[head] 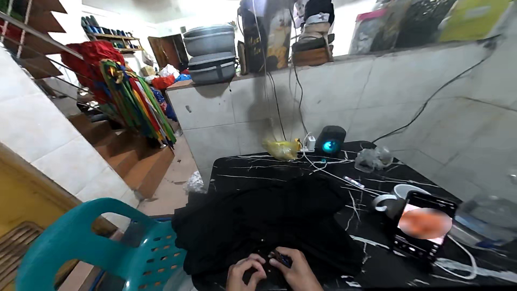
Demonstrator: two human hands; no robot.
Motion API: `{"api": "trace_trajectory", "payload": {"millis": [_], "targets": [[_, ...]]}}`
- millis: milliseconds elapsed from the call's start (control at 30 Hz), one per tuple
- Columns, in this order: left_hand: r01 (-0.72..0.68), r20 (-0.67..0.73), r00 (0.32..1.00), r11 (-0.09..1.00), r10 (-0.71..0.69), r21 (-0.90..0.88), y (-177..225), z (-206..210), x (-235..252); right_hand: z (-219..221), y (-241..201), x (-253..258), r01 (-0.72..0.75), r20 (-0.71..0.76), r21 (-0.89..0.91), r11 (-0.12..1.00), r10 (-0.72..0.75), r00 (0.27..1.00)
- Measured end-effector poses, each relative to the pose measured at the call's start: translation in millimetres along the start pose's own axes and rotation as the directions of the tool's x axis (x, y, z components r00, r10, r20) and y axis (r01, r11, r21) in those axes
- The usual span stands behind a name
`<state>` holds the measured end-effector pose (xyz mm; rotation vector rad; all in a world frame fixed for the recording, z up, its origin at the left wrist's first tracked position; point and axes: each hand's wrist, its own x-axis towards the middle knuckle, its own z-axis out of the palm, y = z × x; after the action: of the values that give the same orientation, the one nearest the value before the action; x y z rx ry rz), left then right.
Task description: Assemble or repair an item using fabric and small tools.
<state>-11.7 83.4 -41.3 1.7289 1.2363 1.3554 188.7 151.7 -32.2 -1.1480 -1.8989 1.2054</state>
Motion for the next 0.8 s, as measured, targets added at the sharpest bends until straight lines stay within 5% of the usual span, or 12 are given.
{"api": "trace_trajectory", "payload": {"millis": [300, 400, 567, 700, 800], "targets": [[0.106, 0.019, 0.994, 0.985, -0.104, -0.134, 6, -3, -1, -13, -28, -26, 0.056, -0.262, -0.286, 0.957, -0.134, 0.956], [0.108, -0.012, 0.994, 0.981, -0.111, -0.163, 5, -5, 0, -30, -37, -35, 0.097, -0.126, -0.434, 0.895, -0.167, 0.978], [0.084, -0.029, 0.996, 0.985, -0.089, -0.153, 2, 0, -2, -22, -47, -38, 0.051, 0.122, -0.622, 0.781, 0.032, 0.992], [0.061, -0.040, 0.997, 0.991, -0.067, -0.121, 1, 1, -4, -3, -42, -35, 0.008, -0.034, -0.690, 0.724, -0.044, 0.998], [0.068, 0.090, 0.994, 0.992, -0.058, -0.111, 7, -12, -7, 2, -41, -29, -0.018, -0.150, -0.585, 0.811, -0.087, 0.985]]}}
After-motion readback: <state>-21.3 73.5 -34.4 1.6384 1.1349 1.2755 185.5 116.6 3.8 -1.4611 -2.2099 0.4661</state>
